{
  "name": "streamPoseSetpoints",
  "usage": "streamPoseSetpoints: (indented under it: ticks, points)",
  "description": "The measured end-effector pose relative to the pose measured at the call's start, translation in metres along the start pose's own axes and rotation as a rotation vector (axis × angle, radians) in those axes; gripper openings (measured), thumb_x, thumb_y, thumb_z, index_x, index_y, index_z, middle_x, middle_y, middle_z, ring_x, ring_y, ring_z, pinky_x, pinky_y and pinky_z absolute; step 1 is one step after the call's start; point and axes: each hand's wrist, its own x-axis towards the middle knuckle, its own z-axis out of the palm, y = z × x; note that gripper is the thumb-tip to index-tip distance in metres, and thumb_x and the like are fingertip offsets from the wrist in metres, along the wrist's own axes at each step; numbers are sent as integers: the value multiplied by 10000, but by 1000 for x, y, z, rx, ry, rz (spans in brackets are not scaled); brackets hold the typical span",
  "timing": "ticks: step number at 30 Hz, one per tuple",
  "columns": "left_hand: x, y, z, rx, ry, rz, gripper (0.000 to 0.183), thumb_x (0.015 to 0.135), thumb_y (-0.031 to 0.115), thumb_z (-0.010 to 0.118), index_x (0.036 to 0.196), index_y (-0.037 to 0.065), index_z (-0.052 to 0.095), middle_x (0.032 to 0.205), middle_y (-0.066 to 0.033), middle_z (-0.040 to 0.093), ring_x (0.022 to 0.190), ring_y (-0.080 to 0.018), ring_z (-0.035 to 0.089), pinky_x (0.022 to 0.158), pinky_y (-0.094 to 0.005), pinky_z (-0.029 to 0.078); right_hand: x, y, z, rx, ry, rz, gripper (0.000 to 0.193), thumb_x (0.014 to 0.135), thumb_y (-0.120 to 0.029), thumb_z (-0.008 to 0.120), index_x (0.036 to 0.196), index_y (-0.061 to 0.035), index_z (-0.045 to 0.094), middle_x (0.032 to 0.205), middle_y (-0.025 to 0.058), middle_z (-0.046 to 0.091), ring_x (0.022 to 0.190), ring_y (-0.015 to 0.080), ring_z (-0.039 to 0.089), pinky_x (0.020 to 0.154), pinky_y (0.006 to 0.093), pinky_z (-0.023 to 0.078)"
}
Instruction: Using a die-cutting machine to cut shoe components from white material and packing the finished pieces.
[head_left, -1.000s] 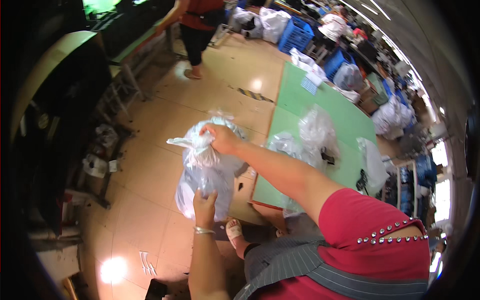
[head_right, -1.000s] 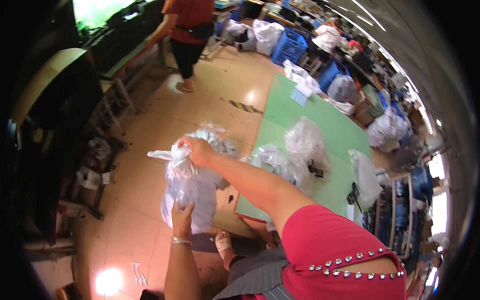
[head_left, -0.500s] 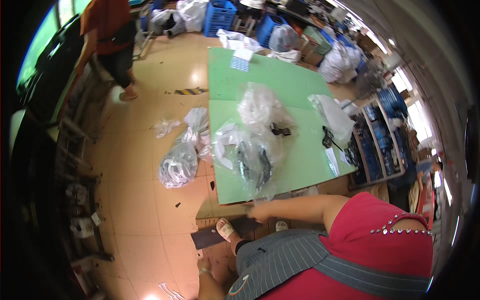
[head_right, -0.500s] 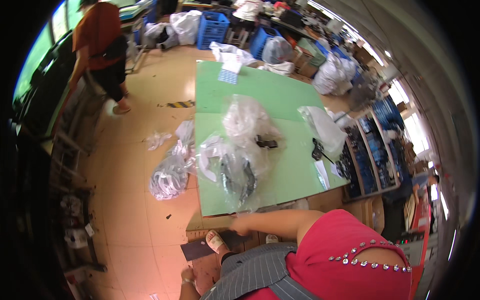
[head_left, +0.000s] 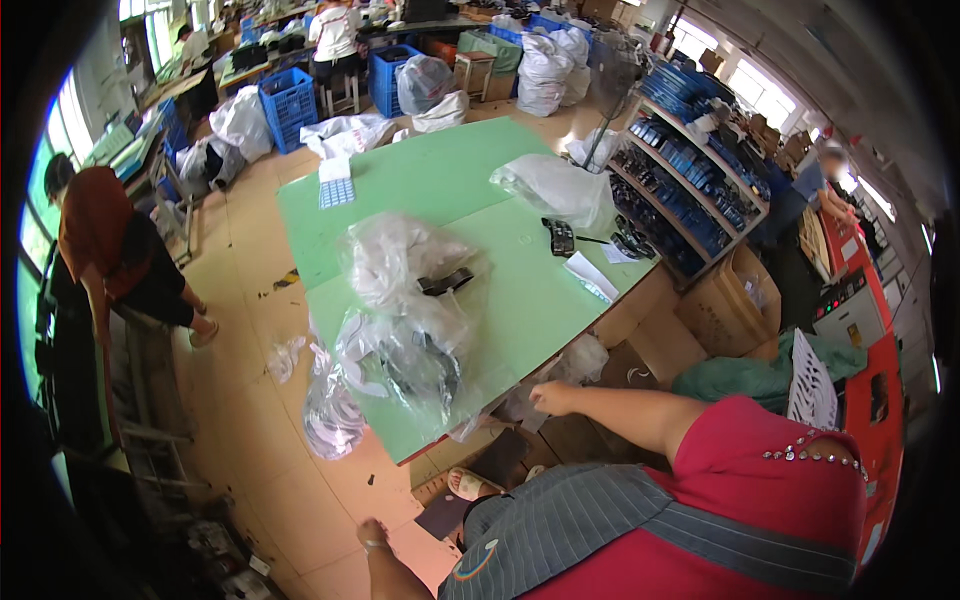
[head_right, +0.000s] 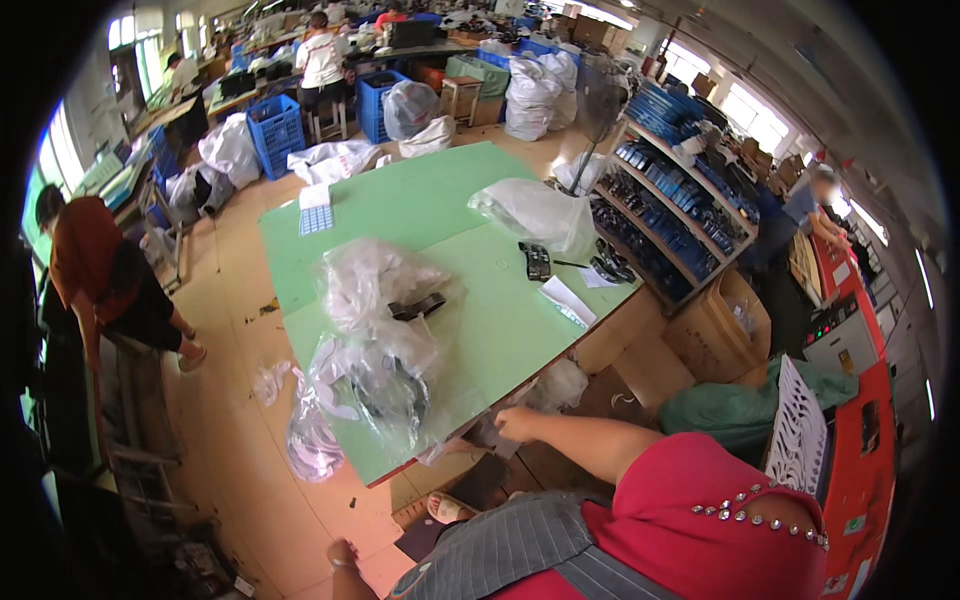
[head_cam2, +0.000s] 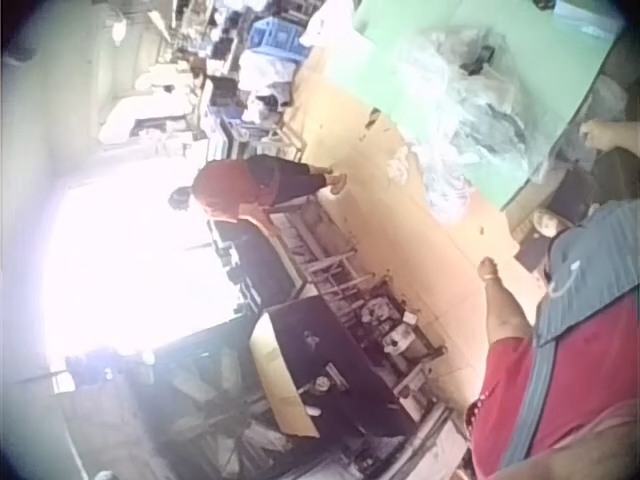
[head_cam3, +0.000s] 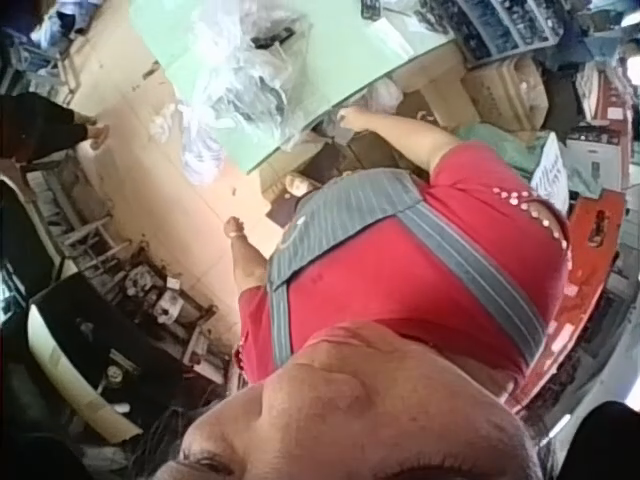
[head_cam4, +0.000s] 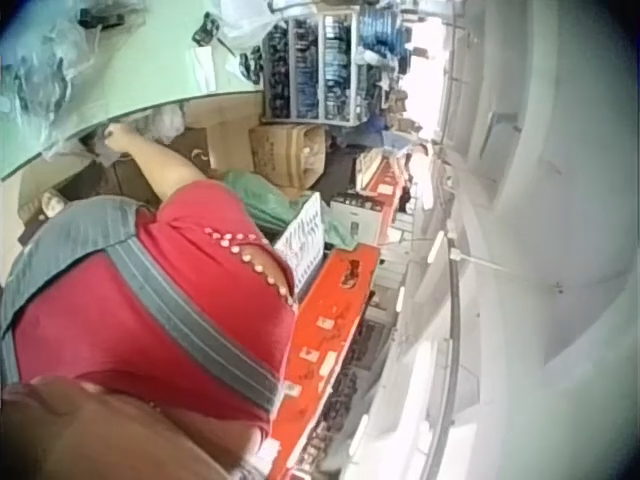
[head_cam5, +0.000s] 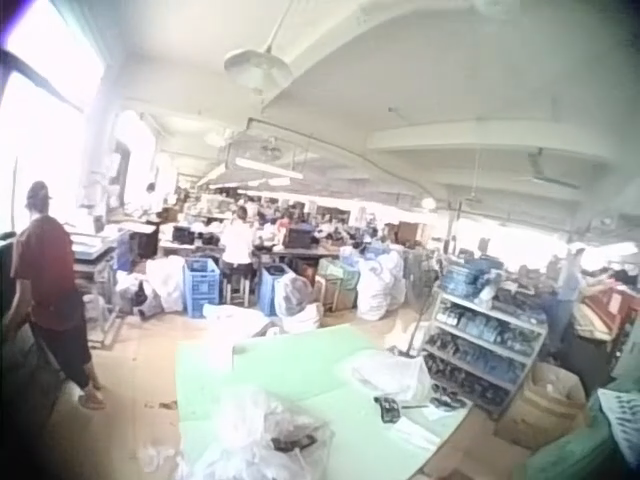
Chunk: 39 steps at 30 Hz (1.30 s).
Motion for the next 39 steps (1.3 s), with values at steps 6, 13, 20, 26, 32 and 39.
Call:
streamPoseSetpoints:
  ticks: [6, 13, 20, 26, 32, 39]
  points:
    - [-61, 181, 102, -183, -169, 442, 242, 862, 157, 535, 1037, -1, 588, 769, -61, 608, 561, -121, 552, 424, -222, 394, -65, 25, 25, 49, -142, -263, 340, 834, -257, 584, 1111, -61, 577, 904, 112, 670, 852, 281, 640, 761, 391, 493]
    - [-159, 209, 227, 275, -371, 649, 246, 844, 176, 577, 1006, 2, 641, 791, -103, 668, 643, -170, 630, 557, -280, 486, -161, 108, 40, 27, -35, -155, 353, 825, -275, 576, 1099, -53, 588, 969, 124, 649, 888, 315, 618, 764, 417, 482]
    - [-135, 315, 321, 844, -118, 1242, 208, 813, 181, 542, 947, 84, 668, 896, -214, 654, 874, -384, 620, 767, -432, 494, -239, 165, 61, 193, -225, 179, 390, 850, -266, 504, 1192, -87, 557, 1174, 145, 587, 1083, 332, 549, 894, 430, 442]
    - [-104, 433, 399, 1136, 98, 1376, 276, 793, 63, 528, 1046, 97, 635, 1112, -134, 584, 1007, -324, 577, 867, -416, 469, -239, 182, 77, 432, -238, 424, 394, 873, -283, 502, 1217, -96, 547, 1195, 144, 580, 1111, 335, 535, 908, 431, 439]
    - [-86, 475, 460, 1336, 260, 1275, 397, 857, 69, 438, 1246, 40, 511, 1292, -143, 500, 1228, -305, 443, 1010, -416, 380, -226, 180, 73, 640, -233, 596, 390, 857, -338, 533, 1196, -146, 561, 1167, 119, 599, 1080, 319, 560, 898, 415, 452]
    - [-130, 496, 502, 1535, 92, 980, 361, 820, 127, 559, 1172, 49, 547, 1232, -153, 513, 1168, -329, 479, 973, -415, 413, -221, 174, 61, 769, 15, 823, 372, 846, -377, 555, 1145, -161, 597, 1054, 106, 647, 980, 310, 612, 867, 381, 480]
